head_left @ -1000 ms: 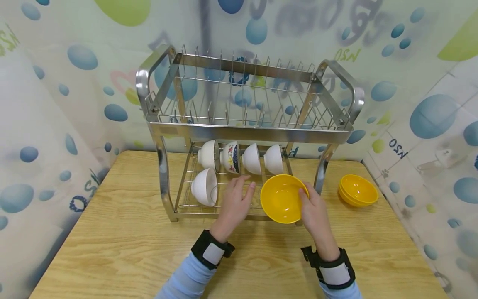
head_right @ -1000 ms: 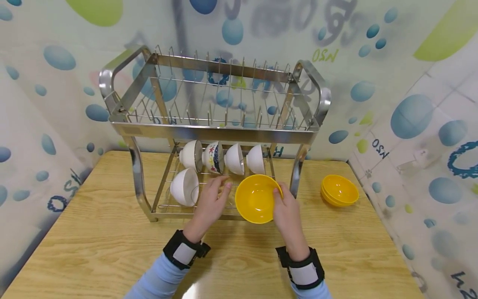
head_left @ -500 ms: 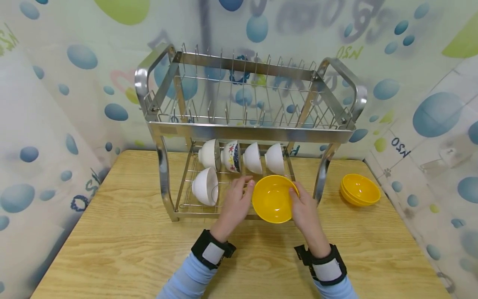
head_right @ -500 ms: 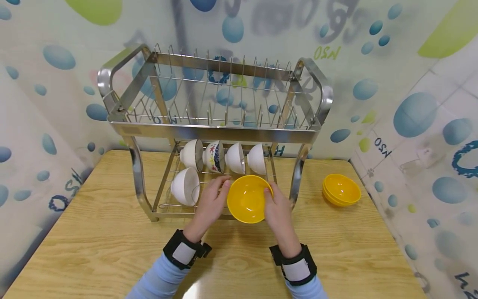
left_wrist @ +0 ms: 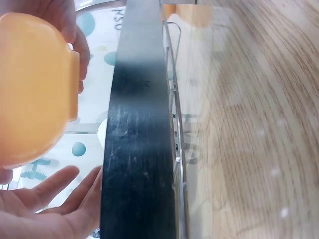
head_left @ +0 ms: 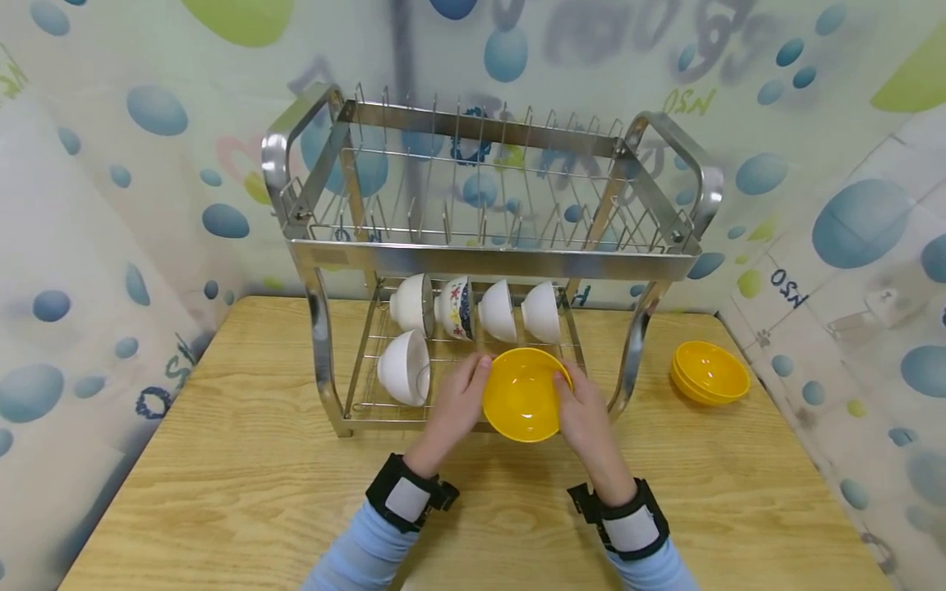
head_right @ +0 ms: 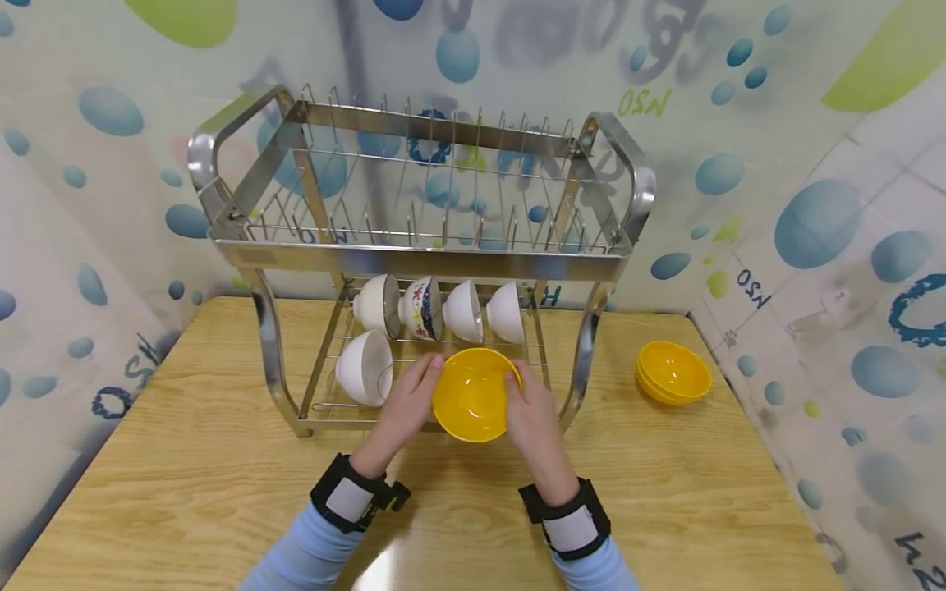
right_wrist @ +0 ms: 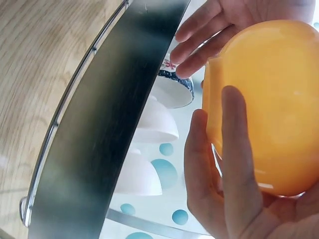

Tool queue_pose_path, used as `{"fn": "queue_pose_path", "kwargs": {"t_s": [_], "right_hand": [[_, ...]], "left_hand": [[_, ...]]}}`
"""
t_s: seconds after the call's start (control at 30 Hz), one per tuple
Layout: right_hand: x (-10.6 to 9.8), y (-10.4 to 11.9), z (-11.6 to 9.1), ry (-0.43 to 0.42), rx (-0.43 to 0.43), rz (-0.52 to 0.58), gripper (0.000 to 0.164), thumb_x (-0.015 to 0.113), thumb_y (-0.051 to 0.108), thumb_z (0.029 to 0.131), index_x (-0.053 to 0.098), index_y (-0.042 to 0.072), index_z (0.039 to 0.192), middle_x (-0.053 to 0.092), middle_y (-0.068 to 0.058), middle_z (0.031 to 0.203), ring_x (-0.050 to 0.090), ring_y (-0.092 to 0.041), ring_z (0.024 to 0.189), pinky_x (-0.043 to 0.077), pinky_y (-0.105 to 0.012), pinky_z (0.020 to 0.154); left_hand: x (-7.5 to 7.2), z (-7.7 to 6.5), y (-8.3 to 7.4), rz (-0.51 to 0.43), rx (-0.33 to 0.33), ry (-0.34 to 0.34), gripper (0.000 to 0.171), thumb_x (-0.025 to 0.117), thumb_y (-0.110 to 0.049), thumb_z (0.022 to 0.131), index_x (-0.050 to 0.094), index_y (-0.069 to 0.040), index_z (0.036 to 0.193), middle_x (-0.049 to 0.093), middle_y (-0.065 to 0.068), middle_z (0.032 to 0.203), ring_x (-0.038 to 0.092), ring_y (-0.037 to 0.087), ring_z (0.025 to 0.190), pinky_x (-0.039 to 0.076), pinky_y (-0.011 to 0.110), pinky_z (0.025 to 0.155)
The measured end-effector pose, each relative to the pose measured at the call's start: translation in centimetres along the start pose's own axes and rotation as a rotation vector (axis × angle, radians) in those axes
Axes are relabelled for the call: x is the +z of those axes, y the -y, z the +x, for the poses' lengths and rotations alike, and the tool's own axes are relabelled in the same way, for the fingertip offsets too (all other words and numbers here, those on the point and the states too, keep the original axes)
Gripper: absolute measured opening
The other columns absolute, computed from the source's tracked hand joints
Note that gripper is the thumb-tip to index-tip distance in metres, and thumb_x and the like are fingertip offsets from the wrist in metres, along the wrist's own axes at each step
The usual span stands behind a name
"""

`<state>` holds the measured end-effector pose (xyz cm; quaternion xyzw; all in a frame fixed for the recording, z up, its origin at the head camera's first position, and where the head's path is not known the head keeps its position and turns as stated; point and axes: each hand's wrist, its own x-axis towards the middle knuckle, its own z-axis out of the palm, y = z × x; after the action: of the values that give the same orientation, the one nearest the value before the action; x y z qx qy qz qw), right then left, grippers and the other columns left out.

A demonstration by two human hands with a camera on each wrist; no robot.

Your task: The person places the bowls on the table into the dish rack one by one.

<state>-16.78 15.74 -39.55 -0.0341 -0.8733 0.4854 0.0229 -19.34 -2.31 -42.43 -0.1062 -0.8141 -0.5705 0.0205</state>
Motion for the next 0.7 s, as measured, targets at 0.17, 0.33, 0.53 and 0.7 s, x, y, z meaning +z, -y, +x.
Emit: {"fn": "queue_pose_path", "kwargs": {"t_s": [0.17, 0.33, 0.53, 0.7], "right_hand": [[0.5, 0.3, 0.1, -0.009, -0.003, 0.013, 0.035, 0.038, 0.020, 0.103, 0.051, 0.005, 0.130, 0.063, -0.018, 0.104, 0.057, -0.019, 0.071, 0.047, -0.026, 0.061], [1.0, 0.5, 0.2, 0.004, -0.008, 0.024, 0.034, 0.037, 0.023, 0.103, 0.052, 0.008, 0.130, 0.063, -0.016, 0.107, 0.059, -0.018, 0.076, 0.049, -0.025, 0.063], [1.5, 1.0, 0.4, -0.013, -0.013, -0.002, 0.032, 0.039, 0.024, 0.102, 0.055, 0.010, 0.127, 0.065, -0.014, 0.103, 0.058, -0.019, 0.073, 0.047, -0.025, 0.061], [1.8, 1.2, 0.5, -0.011, -0.018, 0.007, 0.032, 0.039, 0.023, 0.103, 0.055, 0.009, 0.127, 0.064, -0.014, 0.104, 0.057, -0.019, 0.073, 0.048, -0.025, 0.061]], "left_hand": [[-0.6, 0.0, 0.0, -0.066, -0.038, 0.042, 0.050, 0.029, -0.045, 0.102, 0.058, -0.009, 0.122, 0.065, 0.010, 0.098, 0.059, 0.018, 0.086, 0.053, 0.034, 0.079], [-1.0, -0.1, -0.2, -0.122, -0.099, 0.096, 0.055, 0.029, -0.048, 0.102, 0.053, -0.009, 0.132, 0.065, 0.013, 0.110, 0.061, 0.020, 0.093, 0.053, 0.038, 0.084], [-1.4, -0.1, -0.3, -0.159, -0.149, 0.145, 0.057, 0.029, -0.048, 0.101, 0.050, -0.007, 0.135, 0.065, 0.012, 0.099, 0.060, 0.016, 0.080, 0.054, 0.031, 0.075], [-1.9, 0.1, 0.0, -0.282, -0.189, 0.185, 0.059, 0.031, -0.050, 0.100, 0.056, -0.004, 0.125, 0.064, 0.011, 0.090, 0.060, 0.015, 0.074, 0.053, 0.028, 0.069]]}}
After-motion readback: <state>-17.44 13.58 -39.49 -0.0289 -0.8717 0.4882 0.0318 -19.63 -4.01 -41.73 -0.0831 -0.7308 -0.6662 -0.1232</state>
